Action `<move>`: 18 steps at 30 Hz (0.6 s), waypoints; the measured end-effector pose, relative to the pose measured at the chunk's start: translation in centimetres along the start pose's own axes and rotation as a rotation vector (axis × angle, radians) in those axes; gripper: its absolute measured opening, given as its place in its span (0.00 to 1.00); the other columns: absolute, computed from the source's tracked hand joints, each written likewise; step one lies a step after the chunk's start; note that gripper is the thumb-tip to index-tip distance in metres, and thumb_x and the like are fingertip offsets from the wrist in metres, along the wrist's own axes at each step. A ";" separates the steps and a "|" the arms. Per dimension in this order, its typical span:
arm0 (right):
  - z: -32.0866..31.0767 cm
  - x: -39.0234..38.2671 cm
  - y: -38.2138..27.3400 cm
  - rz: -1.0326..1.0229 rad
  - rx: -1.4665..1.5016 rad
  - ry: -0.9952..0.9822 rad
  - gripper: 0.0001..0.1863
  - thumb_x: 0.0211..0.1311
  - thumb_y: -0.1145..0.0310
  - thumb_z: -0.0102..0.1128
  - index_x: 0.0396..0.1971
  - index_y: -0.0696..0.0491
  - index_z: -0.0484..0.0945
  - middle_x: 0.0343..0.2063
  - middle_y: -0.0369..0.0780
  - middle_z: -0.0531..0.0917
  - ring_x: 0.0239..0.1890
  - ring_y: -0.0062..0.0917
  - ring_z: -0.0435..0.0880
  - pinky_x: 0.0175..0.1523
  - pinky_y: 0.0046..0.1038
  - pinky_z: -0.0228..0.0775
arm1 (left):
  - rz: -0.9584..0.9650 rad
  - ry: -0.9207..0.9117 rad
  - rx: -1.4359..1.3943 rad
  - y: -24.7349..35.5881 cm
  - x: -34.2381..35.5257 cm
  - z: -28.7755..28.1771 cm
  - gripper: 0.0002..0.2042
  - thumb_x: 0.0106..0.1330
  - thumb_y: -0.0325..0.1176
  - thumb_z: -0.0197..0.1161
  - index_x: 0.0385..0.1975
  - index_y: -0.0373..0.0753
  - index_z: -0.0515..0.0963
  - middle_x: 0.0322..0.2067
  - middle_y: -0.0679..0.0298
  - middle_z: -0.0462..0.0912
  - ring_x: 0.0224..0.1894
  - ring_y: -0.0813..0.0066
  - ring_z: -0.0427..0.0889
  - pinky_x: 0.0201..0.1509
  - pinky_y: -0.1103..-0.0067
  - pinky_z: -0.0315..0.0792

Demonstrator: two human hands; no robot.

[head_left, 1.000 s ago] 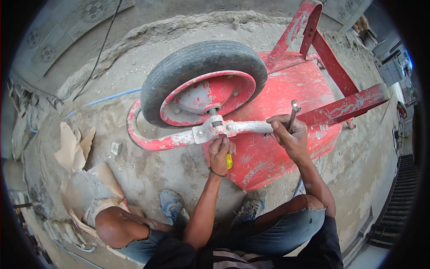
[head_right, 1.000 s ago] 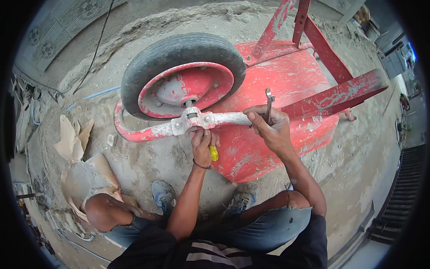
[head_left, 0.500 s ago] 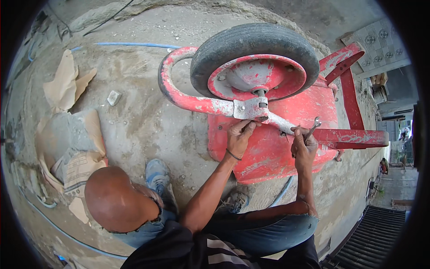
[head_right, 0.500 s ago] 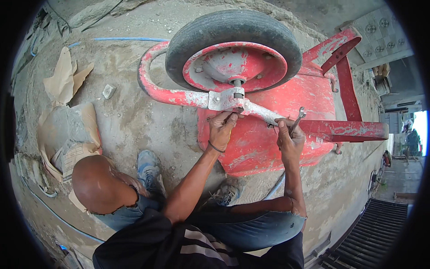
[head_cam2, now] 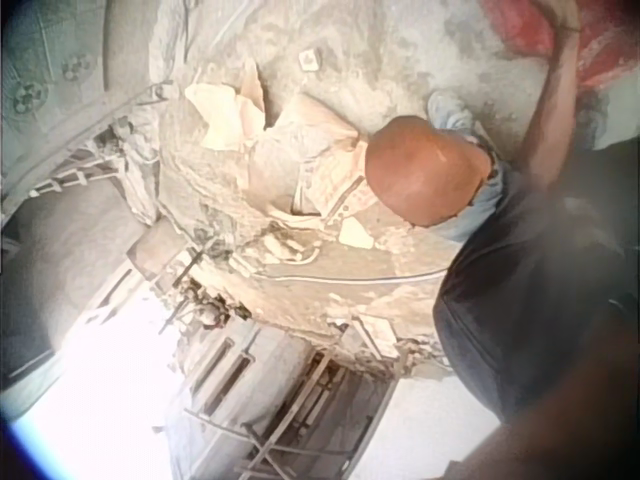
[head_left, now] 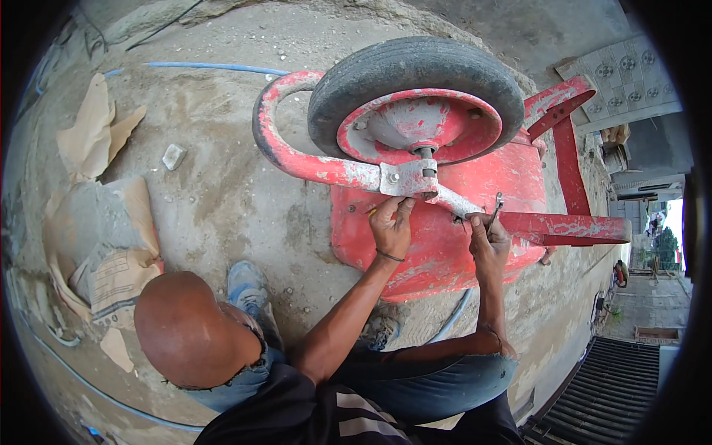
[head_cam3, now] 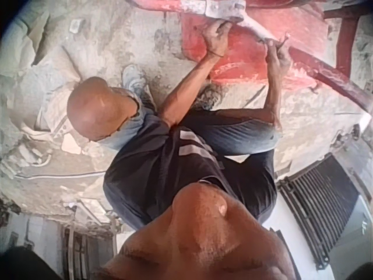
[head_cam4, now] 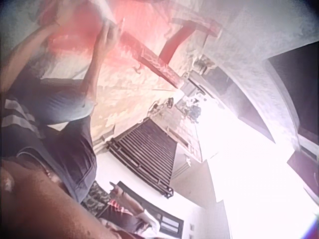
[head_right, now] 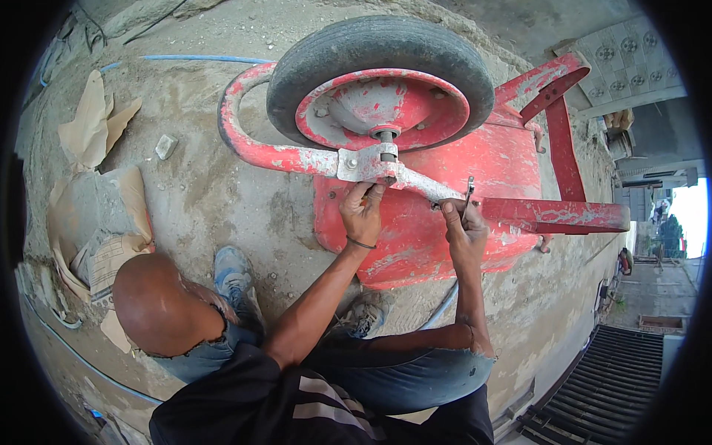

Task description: The person uses a wrench and a screwdriver to loosen and remove a bolt and axle from a wheelbarrow, then pulls the wheel free from the frame.

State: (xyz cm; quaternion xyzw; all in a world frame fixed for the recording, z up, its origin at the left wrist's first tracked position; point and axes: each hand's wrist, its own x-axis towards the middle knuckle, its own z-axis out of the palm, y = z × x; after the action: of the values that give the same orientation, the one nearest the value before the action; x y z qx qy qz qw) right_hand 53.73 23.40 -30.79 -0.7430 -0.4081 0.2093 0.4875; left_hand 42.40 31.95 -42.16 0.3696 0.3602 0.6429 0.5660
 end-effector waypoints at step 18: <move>4.7 5.6 -6.9 -0.461 -0.573 -0.458 0.21 0.42 0.73 0.75 0.37 0.56 0.76 0.29 0.43 0.82 0.24 0.37 0.81 0.29 0.30 0.70 | 0.038 0.043 0.190 0.0 -0.5 0.3 0.04 0.64 0.20 0.59 0.35 0.30 0.80 0.30 0.63 0.84 0.32 0.80 0.80 0.37 0.81 0.74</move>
State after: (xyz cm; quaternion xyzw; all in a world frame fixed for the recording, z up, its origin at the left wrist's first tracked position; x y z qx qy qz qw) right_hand 50.86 31.86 -26.15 -0.6721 -0.7026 0.1326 0.1925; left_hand 42.70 31.46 -42.10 0.4146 0.4245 0.6241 0.5083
